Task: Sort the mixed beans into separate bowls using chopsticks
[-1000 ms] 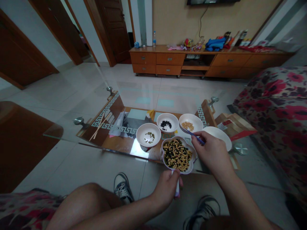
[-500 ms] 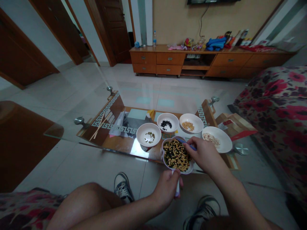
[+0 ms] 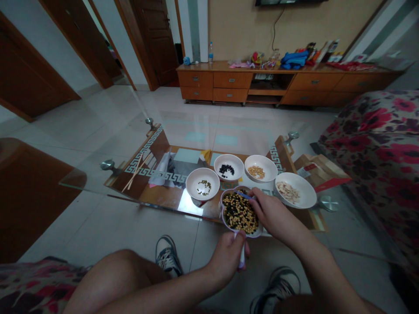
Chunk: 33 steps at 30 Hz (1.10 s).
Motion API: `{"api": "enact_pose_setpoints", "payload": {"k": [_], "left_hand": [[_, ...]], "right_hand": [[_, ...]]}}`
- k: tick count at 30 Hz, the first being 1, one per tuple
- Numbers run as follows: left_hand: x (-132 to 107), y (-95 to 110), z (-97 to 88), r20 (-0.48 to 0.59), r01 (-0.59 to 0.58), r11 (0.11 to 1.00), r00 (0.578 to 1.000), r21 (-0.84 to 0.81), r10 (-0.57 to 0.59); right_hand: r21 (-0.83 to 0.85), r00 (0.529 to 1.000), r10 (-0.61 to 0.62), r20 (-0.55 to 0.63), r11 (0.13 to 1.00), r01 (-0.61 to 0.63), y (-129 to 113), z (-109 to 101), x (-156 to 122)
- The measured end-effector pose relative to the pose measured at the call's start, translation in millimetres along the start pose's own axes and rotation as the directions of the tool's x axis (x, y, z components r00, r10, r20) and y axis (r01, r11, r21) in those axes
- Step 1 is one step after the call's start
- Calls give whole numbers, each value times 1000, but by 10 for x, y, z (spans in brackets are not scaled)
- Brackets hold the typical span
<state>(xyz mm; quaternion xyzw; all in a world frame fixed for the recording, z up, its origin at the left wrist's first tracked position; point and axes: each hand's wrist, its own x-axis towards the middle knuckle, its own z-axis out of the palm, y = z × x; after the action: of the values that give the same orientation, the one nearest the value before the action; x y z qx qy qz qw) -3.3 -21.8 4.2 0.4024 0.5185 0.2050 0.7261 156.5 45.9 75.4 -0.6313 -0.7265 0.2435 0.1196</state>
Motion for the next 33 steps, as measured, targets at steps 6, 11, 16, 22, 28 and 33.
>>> {"api": "enact_pose_setpoints", "payload": {"k": [6,11,16,22,28,33], "left_hand": [[7,-9,-3,7,-15,1000,1000,5,15],[-8,1,-6,0,-11,1000,1000,3,11],[-13,-10,0,-6,-8,1000,1000,8,8],[-6,-14,-4,2,-11,1000,1000,2,11],[-5,-5,-4,5,-11,1000,1000,-14,11],[-3,-9,-2,-1,-6,1000,1000,2,6]], "right_hand": [[-3,998,38,57,999,-38,-31,-60,-26],[53,993,18,113,998,-24,-14,-22,-27],[37,989,-17,147,999,11,-8,-7,-35],[30,989,-10,146,1000,5,-27,-27,-30],[33,989,-27,143,999,23,-10,-3,-18],[36,988,-25,150,999,20,1,12,-3]]}}
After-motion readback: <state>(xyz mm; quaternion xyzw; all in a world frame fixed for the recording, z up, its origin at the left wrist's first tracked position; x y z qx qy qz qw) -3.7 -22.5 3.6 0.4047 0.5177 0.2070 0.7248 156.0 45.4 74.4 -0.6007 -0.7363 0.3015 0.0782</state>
